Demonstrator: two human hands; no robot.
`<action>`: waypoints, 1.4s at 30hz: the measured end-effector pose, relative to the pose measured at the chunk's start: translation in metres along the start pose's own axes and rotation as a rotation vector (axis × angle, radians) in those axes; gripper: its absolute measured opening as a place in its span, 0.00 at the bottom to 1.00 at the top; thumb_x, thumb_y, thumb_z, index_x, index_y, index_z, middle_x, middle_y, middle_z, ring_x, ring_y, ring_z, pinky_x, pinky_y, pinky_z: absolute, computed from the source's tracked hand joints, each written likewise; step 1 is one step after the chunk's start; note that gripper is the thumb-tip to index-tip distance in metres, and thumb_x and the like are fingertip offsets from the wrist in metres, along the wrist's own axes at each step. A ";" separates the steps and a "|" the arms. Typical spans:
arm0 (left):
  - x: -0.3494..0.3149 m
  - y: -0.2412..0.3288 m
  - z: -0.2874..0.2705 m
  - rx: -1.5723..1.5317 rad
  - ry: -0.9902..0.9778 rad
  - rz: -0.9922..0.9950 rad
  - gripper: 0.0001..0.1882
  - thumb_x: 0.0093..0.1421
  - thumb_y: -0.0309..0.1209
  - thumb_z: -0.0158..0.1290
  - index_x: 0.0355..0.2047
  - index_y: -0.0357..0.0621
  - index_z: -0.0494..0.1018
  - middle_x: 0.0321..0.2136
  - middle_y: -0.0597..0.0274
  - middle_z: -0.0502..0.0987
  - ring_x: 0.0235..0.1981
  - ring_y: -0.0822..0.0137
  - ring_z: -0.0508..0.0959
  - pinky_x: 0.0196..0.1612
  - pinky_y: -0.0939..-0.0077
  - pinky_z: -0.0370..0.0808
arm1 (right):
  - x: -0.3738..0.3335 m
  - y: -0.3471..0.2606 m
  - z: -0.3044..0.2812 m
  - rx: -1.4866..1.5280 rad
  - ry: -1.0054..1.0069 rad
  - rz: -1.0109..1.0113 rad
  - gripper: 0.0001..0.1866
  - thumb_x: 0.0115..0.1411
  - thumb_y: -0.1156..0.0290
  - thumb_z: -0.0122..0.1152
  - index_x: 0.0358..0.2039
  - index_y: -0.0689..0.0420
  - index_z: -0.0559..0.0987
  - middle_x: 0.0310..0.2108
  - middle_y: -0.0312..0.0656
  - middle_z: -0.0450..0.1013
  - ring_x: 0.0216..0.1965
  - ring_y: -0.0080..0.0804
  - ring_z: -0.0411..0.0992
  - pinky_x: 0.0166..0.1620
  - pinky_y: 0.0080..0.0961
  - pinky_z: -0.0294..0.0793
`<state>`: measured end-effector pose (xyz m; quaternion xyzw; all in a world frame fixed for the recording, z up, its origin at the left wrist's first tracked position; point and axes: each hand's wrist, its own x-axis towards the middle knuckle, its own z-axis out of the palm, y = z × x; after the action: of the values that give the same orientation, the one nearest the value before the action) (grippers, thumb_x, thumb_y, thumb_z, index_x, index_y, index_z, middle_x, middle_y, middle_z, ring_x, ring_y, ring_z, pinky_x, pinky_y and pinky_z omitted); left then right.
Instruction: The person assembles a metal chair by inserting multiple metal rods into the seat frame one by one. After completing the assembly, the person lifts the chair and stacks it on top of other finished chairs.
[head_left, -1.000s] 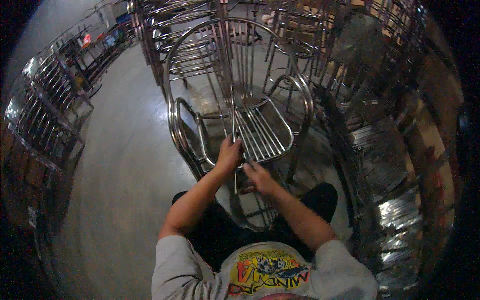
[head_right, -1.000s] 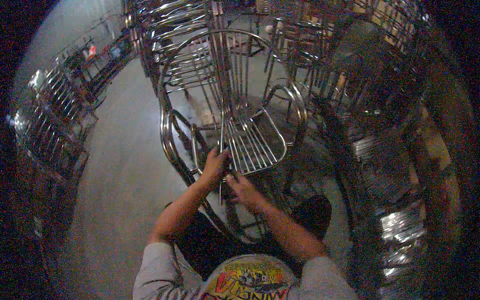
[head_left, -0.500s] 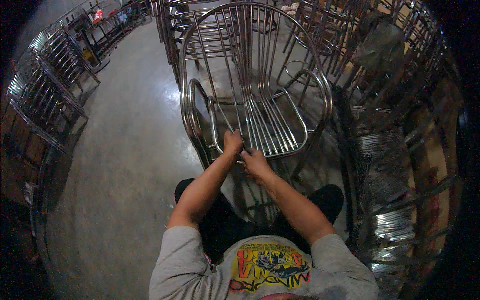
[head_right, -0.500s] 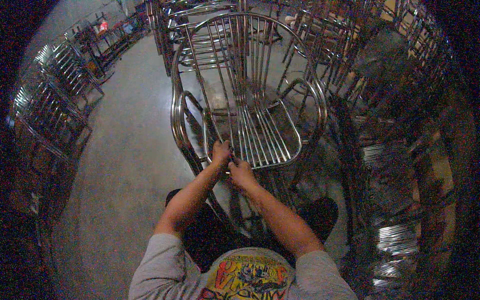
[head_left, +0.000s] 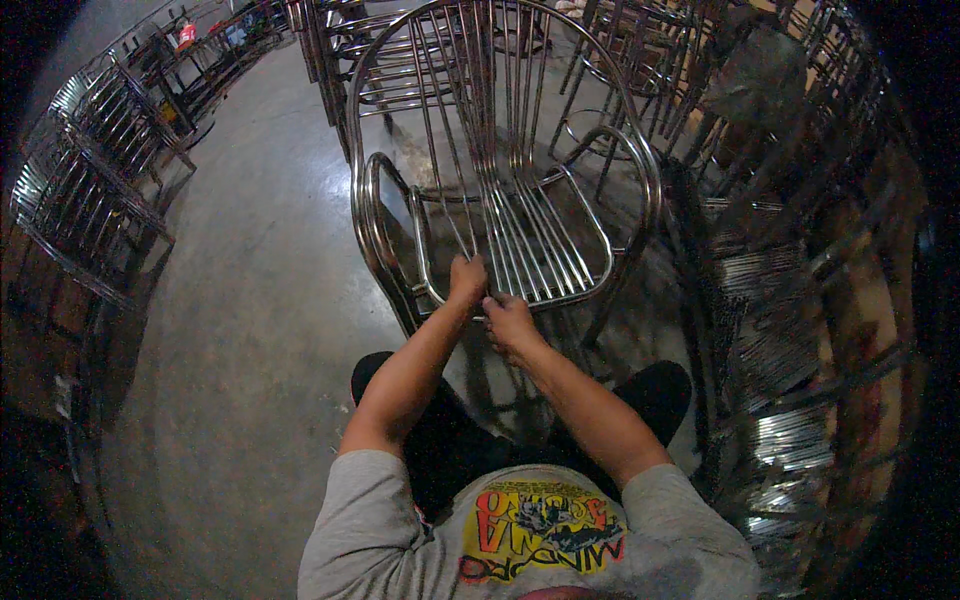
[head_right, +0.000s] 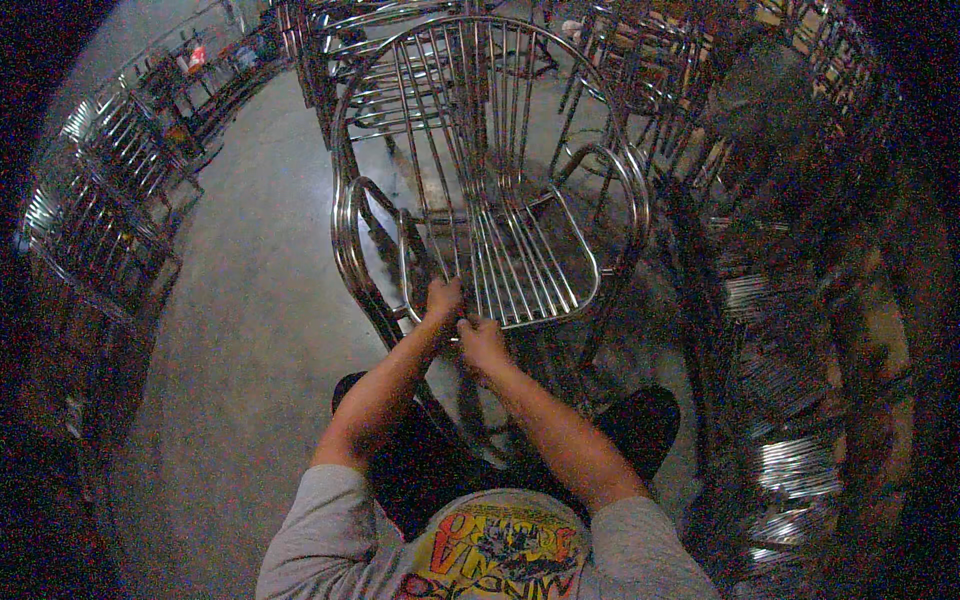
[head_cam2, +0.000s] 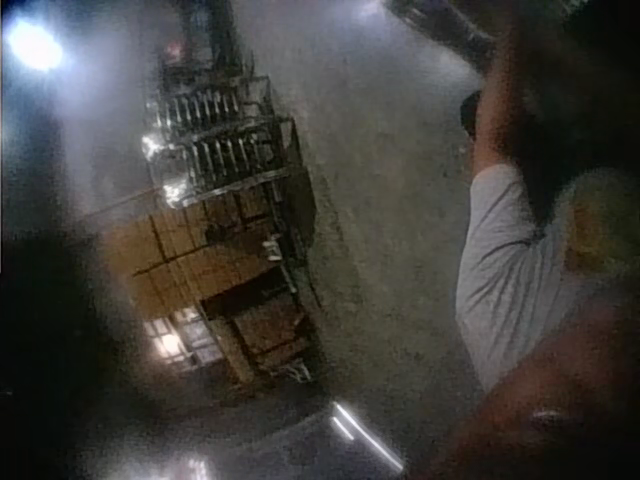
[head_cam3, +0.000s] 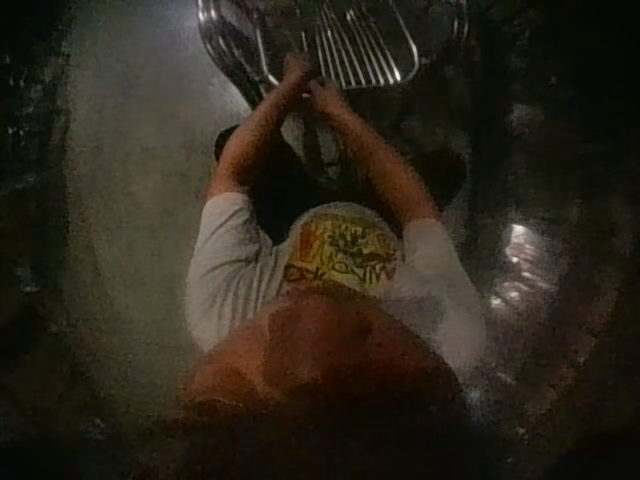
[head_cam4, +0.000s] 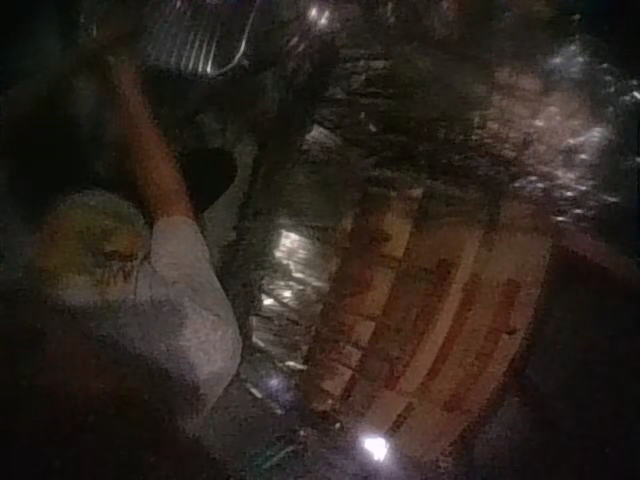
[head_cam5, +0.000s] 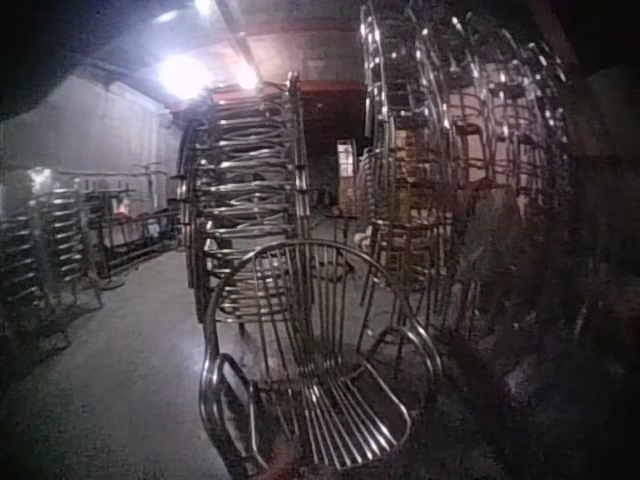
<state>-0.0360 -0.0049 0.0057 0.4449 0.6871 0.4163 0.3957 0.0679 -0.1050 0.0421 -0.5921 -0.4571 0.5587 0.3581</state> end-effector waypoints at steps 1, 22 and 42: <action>0.002 -0.002 0.000 -0.005 -0.023 -0.033 0.22 0.54 0.37 0.48 0.33 0.22 0.71 0.36 0.26 0.74 0.41 0.32 0.74 0.43 0.52 0.70 | -0.001 -0.003 0.000 0.021 -0.004 0.013 0.11 0.64 0.62 0.51 0.39 0.57 0.73 0.16 0.31 0.62 0.12 0.20 0.58 0.13 0.23 0.55; 0.012 0.007 -0.027 -0.073 0.067 -0.058 0.24 0.54 0.41 0.54 0.35 0.25 0.75 0.35 0.32 0.77 0.37 0.38 0.78 0.40 0.58 0.72 | 0.006 0.013 0.056 -0.067 0.434 -0.342 0.17 0.63 0.60 0.54 0.37 0.64 0.77 0.22 0.37 0.72 0.23 0.26 0.66 0.30 0.29 0.67; 0.042 -0.007 -0.037 -0.720 -0.341 -0.225 0.13 0.65 0.41 0.42 0.32 0.46 0.68 0.16 0.63 0.66 0.13 0.65 0.65 0.16 0.67 0.61 | 0.018 0.057 -0.015 0.789 0.118 0.166 0.31 0.46 0.55 0.72 0.44 0.60 0.68 0.36 0.44 0.72 0.25 0.35 0.70 0.22 0.31 0.71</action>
<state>-0.0833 0.0244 0.0047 0.2629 0.4665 0.5047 0.6772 0.0898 -0.1058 -0.0155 -0.4752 -0.1372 0.6834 0.5370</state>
